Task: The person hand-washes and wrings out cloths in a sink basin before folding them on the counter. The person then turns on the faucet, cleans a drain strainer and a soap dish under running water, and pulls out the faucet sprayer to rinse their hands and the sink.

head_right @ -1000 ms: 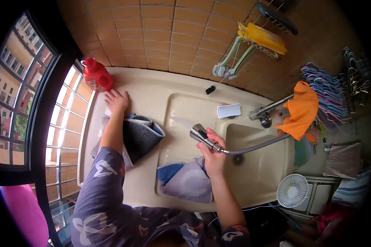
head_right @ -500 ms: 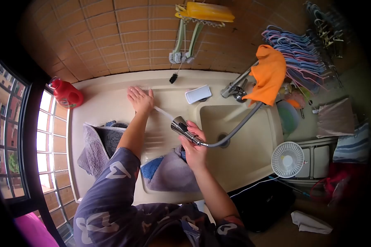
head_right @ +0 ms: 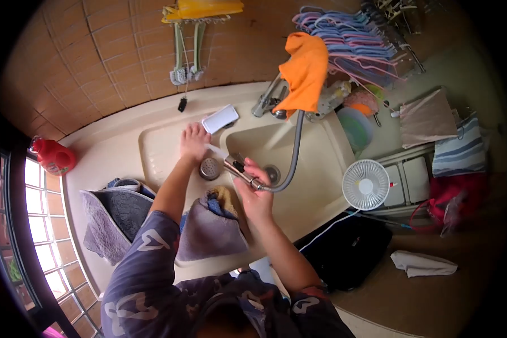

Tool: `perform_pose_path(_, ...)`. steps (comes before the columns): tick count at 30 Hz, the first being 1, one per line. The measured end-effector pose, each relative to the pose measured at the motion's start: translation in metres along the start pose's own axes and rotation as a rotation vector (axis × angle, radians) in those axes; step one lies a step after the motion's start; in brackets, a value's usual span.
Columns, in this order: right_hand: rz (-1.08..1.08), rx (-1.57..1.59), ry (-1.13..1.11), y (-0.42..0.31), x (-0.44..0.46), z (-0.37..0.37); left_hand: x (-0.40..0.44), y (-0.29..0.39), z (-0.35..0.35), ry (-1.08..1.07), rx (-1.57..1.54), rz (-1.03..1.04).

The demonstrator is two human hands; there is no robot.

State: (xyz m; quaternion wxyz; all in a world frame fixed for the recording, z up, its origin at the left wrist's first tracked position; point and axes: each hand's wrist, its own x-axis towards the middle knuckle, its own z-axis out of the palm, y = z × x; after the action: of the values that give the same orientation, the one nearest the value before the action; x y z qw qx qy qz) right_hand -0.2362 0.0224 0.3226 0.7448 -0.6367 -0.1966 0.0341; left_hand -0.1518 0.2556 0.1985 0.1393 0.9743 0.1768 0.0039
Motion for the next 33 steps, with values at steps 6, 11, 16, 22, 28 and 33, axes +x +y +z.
perform_pose_path(6,0.148,-0.170,0.041,-0.002,0.015,-0.085,-0.011,-0.027,0.013,-0.237,-1.050,0.057)
perform_pose_path(11,0.284,-0.512,-0.054,-0.030,0.045,-0.114,-0.056,0.007,-0.017,-0.341,-0.494,0.305)
perform_pose_path(16,0.250,-0.687,-0.287,-0.058,0.072,-0.091,-0.068,0.031,-0.021,-0.281,-0.127,0.307)
perform_pose_path(22,0.091,-0.476,-0.332,-0.063,0.106,-0.085,-0.066,0.134,-0.032,-0.345,-1.044,0.043)
perform_pose_path(28,0.050,-0.547,-0.421,-0.079,0.128,-0.117,-0.066,0.210,-0.003,-0.403,-1.675,-0.380)
perform_pose_path(33,0.045,-0.494,-0.549,-0.075,0.138,-0.134,-0.079,0.241,0.025,-0.428,-2.211,-0.598)
